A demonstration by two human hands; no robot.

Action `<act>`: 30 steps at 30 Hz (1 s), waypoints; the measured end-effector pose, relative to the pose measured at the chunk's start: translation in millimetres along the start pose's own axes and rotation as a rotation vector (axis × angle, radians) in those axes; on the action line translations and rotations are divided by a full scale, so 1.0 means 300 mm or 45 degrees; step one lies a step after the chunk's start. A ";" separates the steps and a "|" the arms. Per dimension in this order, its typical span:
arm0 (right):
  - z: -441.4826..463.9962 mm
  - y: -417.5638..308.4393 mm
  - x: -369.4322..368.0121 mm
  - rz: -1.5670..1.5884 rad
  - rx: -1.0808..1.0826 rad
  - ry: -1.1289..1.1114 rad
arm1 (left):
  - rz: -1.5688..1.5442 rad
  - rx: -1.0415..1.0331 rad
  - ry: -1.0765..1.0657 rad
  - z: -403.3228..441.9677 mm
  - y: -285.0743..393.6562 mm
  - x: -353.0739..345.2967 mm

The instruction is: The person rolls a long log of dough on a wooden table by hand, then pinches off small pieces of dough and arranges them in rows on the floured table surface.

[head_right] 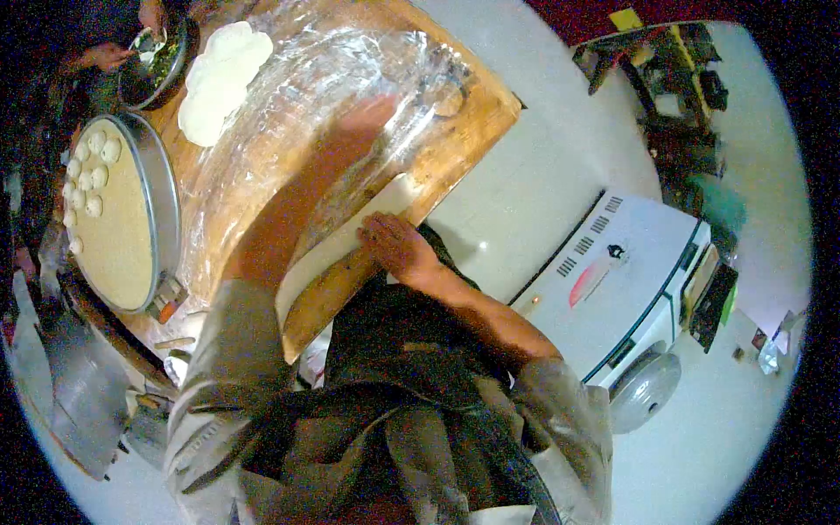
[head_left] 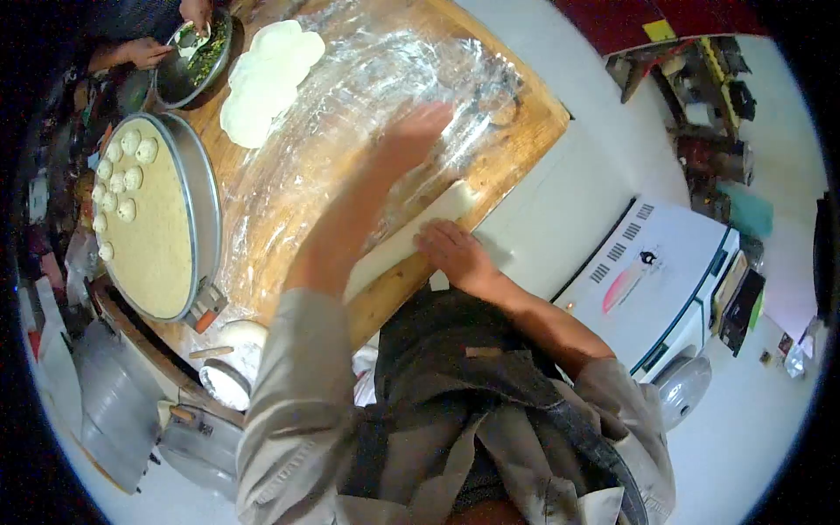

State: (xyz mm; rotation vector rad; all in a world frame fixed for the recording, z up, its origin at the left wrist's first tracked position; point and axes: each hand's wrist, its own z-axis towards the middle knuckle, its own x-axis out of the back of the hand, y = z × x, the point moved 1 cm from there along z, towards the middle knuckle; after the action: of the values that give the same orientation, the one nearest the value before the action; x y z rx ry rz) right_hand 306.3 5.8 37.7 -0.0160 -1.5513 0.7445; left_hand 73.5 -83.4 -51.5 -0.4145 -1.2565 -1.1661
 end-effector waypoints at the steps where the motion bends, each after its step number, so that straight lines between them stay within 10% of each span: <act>1: -0.021 0.004 -0.011 0.057 0.001 -0.025 | -0.305 0.125 -0.219 -0.067 0.033 0.045; 4: -0.029 0.036 -0.026 0.133 0.056 -0.027 | -0.330 -0.105 -0.678 -0.567 0.000 0.036; 6: -0.024 0.047 -0.031 0.084 0.106 -0.022 | -0.623 0.497 -1.150 -0.642 0.160 0.444; 7: 0.003 0.027 0.031 0.083 0.044 -0.132 | -0.391 0.079 -0.734 -0.912 0.134 0.488; 14: 0.051 0.029 -0.021 -0.185 0.184 -0.161 | -0.186 1.002 -0.830 -1.533 0.457 0.720; 16: 0.069 0.065 -0.056 -0.298 0.223 -0.336 | -0.304 1.445 -0.247 -1.470 0.573 0.627; 25: 0.525 0.207 -0.059 -0.338 0.447 -0.524 | 0.312 1.472 -0.113 -1.308 0.523 0.487; 30: 0.817 0.171 -0.091 -0.279 0.527 -0.122 | 0.480 1.680 0.044 -1.236 0.347 0.608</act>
State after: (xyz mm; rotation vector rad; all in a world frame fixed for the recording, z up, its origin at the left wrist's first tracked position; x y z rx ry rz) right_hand 69.1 -73.4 6.2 0.4941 -1.4343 0.8860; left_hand 329.5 -416.1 22.1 0.3548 -1.5474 0.1066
